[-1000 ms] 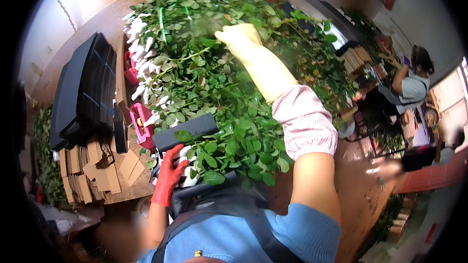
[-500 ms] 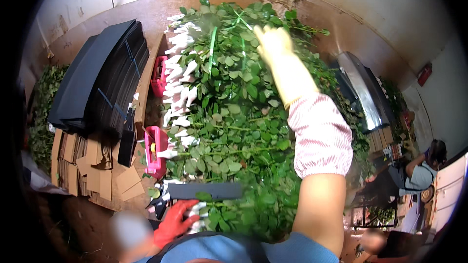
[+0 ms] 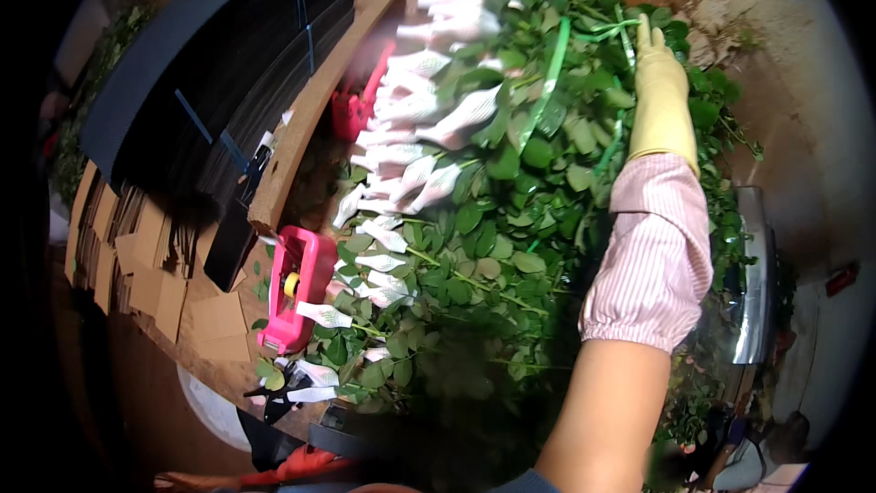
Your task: The person arranges white flowers and green leaves into a black rectangular container. They repeatedly pick up bunches of greenery and individual flowers, placing them into the container to create a dense floral arrangement.
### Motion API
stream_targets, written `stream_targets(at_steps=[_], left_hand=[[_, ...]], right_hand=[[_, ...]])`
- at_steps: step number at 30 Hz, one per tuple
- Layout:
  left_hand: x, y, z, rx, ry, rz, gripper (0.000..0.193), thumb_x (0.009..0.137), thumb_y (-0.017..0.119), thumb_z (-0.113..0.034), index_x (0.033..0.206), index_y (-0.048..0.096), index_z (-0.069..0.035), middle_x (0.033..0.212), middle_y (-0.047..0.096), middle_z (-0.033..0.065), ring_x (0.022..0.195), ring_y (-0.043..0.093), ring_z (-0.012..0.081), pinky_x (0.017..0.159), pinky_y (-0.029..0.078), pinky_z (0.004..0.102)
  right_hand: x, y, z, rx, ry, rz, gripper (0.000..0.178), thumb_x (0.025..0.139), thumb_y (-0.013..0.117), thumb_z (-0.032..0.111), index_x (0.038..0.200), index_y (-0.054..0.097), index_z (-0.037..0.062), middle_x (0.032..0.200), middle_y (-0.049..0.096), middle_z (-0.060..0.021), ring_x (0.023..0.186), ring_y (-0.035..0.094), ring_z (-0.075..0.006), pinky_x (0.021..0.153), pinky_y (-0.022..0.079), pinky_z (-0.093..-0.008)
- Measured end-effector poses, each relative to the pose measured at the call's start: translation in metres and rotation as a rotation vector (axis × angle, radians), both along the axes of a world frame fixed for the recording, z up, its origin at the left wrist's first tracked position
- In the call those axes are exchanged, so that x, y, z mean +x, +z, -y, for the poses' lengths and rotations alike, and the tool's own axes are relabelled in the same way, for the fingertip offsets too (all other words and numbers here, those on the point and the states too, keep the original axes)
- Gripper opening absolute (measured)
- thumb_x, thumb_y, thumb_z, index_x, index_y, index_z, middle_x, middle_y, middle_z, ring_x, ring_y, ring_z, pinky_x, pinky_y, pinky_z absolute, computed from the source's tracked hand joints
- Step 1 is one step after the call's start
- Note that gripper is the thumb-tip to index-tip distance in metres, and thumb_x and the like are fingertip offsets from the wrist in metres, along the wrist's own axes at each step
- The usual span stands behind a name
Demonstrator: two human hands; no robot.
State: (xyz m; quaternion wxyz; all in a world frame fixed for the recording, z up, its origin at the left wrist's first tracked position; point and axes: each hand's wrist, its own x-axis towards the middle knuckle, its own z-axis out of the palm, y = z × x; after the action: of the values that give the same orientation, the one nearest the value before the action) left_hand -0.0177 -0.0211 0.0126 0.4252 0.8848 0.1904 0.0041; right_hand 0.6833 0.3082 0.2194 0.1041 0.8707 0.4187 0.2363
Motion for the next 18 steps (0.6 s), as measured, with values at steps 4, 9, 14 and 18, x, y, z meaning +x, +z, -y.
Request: stream_targets(at_steps=[4,9,14,18], left_hand=[[0.004,-0.003,-0.001,0.012,0.027,-0.025,0.062,0.088,0.076,-0.021,0.147,0.059,-0.015,0.135,0.063,0.0156,0.121,0.062,0.0394,0.093,0.056,0.0447],[0.009,-0.006,-0.004,0.045,0.015,-0.027,0.062,0.087,0.076,-0.021,0.147,0.059,-0.015,0.135,0.063,0.0155,0.121,0.062,0.0394,0.093,0.056,0.0450],[0.009,-0.008,-0.005,0.083,0.009,-0.027,0.063,0.087,0.076,-0.021,0.148,0.059,-0.016,0.134,0.063,0.0154,0.120,0.061,0.0395,0.093,0.057,0.0453],[0.008,-0.012,-0.005,0.125,0.003,-0.005,0.064,0.086,0.076,-0.021,0.148,0.059,-0.016,0.134,0.064,0.0154,0.120,0.061,0.0395,0.093,0.057,0.0455]], right_hand=[[-0.019,-0.002,-0.013,0.182,-0.172,-0.312,0.059,0.102,0.041,0.031,0.161,0.035,0.0206,0.154,0.056,-0.0204,0.141,0.055,-0.0346,0.118,0.040,-0.0409],[-0.005,-0.009,-0.008,0.479,-0.220,-0.440,0.069,0.087,0.070,0.058,0.132,0.073,0.0056,0.148,0.061,-0.0239,0.142,0.054,-0.0330,0.116,0.041,-0.0379],[-0.010,-0.011,-0.004,0.399,-0.161,-0.375,0.047,0.089,0.064,0.038,0.124,0.075,0.0082,0.135,0.070,-0.0191,0.129,0.064,-0.0336,0.109,0.047,-0.0404],[-0.038,0.003,0.020,0.040,-0.073,-0.026,0.037,0.094,0.051,0.009,0.121,0.076,0.0116,0.129,0.073,-0.0163,0.119,0.070,-0.0353,0.098,0.056,-0.0469]])
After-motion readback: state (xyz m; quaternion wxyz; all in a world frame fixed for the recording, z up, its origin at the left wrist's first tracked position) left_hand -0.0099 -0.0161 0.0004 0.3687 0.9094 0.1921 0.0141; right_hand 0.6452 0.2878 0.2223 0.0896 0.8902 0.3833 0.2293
